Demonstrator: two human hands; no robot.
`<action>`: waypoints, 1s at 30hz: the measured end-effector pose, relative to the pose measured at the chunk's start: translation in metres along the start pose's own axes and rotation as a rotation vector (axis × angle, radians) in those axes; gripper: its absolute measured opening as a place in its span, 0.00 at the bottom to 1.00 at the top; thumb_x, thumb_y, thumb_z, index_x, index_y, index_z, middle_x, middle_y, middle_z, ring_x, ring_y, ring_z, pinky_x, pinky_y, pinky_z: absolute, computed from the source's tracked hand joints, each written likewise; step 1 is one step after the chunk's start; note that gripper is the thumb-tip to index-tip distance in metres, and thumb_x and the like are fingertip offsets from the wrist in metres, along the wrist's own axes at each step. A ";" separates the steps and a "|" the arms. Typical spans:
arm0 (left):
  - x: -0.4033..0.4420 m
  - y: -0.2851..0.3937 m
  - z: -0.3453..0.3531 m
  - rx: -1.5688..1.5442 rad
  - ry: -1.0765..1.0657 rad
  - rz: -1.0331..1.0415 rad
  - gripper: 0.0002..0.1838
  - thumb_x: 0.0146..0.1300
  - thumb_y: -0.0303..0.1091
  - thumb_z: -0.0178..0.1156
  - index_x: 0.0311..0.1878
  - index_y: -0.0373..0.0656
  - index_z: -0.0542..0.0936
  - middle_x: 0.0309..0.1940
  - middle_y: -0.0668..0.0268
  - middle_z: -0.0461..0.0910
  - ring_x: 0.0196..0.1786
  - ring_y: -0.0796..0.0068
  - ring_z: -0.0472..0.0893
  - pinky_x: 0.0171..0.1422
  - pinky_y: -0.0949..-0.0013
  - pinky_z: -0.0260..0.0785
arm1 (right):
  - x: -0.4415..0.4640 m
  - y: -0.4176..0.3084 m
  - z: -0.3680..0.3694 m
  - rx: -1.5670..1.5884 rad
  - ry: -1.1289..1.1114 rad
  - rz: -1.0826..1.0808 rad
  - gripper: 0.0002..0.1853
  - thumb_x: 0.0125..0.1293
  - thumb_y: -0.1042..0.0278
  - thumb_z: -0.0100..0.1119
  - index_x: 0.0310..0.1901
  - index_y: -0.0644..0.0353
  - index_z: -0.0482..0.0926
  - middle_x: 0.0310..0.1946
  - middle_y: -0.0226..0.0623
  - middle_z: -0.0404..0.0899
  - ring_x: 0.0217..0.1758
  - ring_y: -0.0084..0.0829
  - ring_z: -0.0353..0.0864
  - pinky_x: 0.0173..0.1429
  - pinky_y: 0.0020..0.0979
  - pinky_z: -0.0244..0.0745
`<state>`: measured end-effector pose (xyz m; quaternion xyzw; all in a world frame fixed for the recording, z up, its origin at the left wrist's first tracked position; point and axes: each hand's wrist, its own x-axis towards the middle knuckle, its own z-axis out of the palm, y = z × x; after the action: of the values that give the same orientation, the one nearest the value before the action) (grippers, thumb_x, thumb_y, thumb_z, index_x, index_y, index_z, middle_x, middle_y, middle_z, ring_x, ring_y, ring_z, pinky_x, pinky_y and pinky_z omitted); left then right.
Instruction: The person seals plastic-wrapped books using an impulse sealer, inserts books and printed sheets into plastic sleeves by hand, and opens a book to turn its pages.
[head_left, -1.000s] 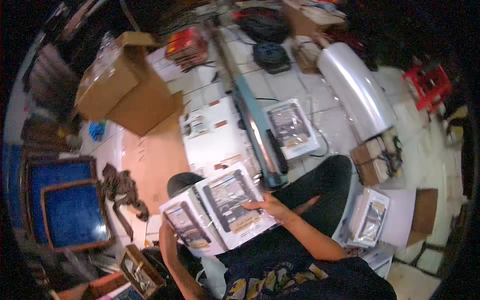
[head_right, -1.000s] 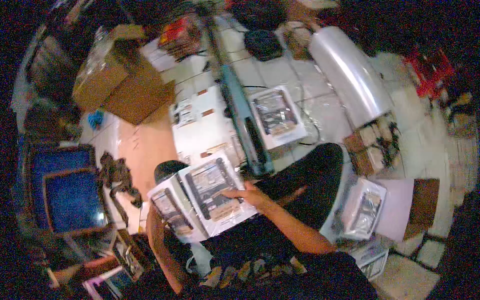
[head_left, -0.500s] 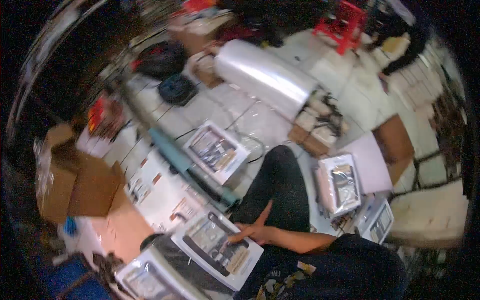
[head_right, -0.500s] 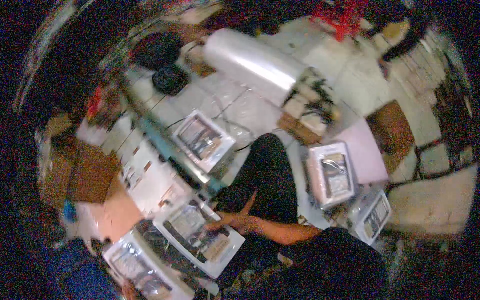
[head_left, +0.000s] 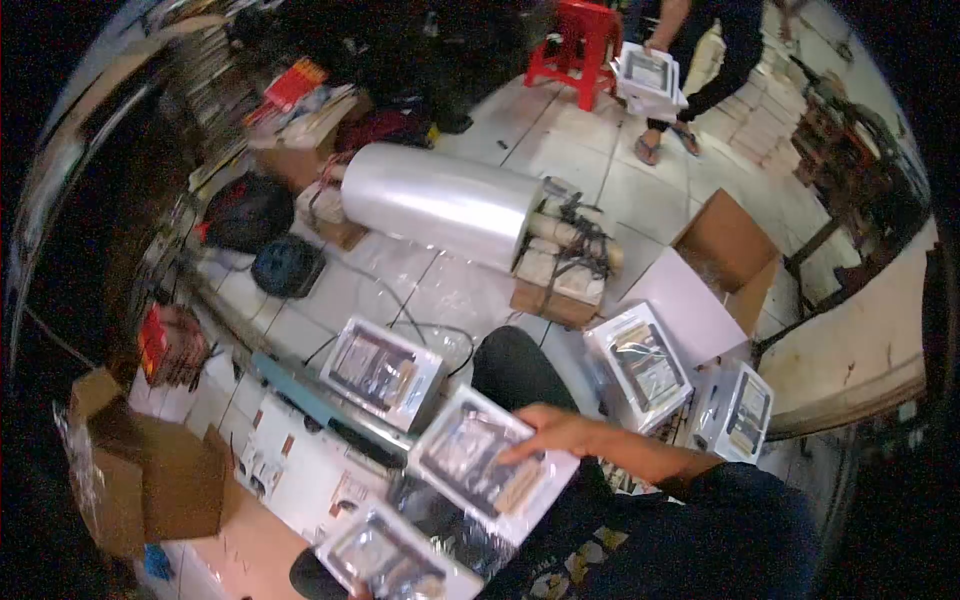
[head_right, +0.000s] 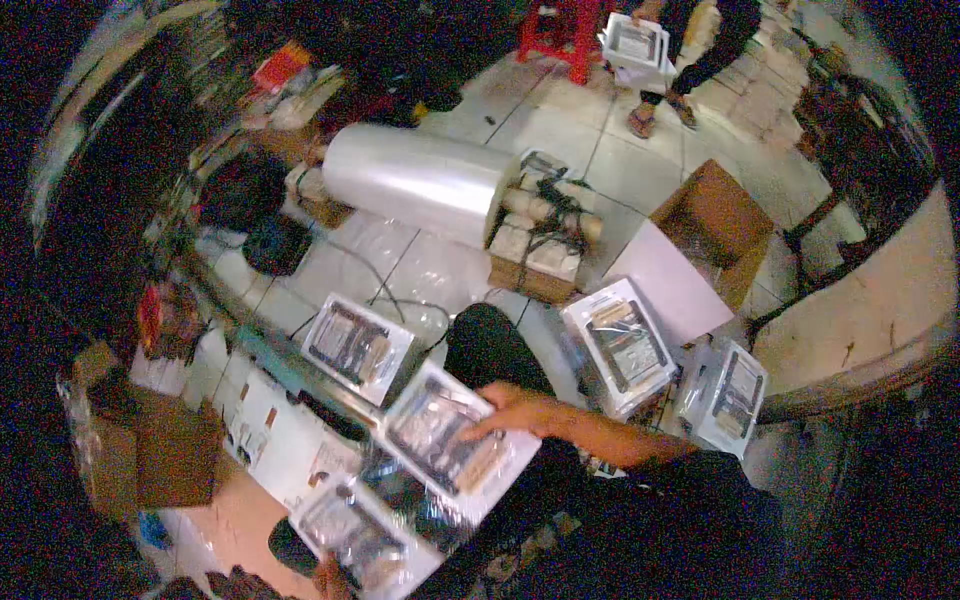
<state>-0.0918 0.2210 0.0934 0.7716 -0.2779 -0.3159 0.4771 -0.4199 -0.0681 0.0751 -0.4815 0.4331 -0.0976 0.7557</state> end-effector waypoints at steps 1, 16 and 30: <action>0.021 -0.003 0.011 -0.073 0.020 -0.271 0.21 0.67 0.37 0.57 0.58 0.34 0.76 0.44 0.56 0.77 0.46 0.65 0.73 0.50 0.65 0.69 | 0.006 -0.007 -0.007 -0.055 0.028 -0.069 0.22 0.54 0.67 0.73 0.50 0.62 0.80 0.40 0.31 0.83 0.38 0.20 0.80 0.43 0.25 0.77; 0.225 -0.001 0.081 -0.470 0.308 -0.185 0.18 0.67 0.44 0.60 0.37 0.34 0.77 0.26 0.72 0.73 0.28 0.83 0.67 0.30 0.75 0.60 | 0.230 -0.099 -0.019 -0.248 0.132 -0.409 0.20 0.62 0.60 0.65 0.52 0.63 0.79 0.38 0.32 0.83 0.37 0.22 0.79 0.43 0.26 0.73; 0.235 -0.004 0.083 -0.381 0.239 -0.153 0.20 0.66 0.46 0.62 0.28 0.37 0.75 0.21 0.71 0.71 0.24 0.83 0.67 0.28 0.73 0.59 | 0.259 -0.103 -0.042 -0.285 0.069 -0.345 0.25 0.63 0.56 0.63 0.56 0.66 0.76 0.43 0.38 0.81 0.43 0.27 0.80 0.48 0.28 0.74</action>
<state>-0.0015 0.0043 0.0094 0.7186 -0.0953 -0.3042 0.6181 -0.2663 -0.2949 0.0068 -0.6466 0.3795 -0.1797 0.6369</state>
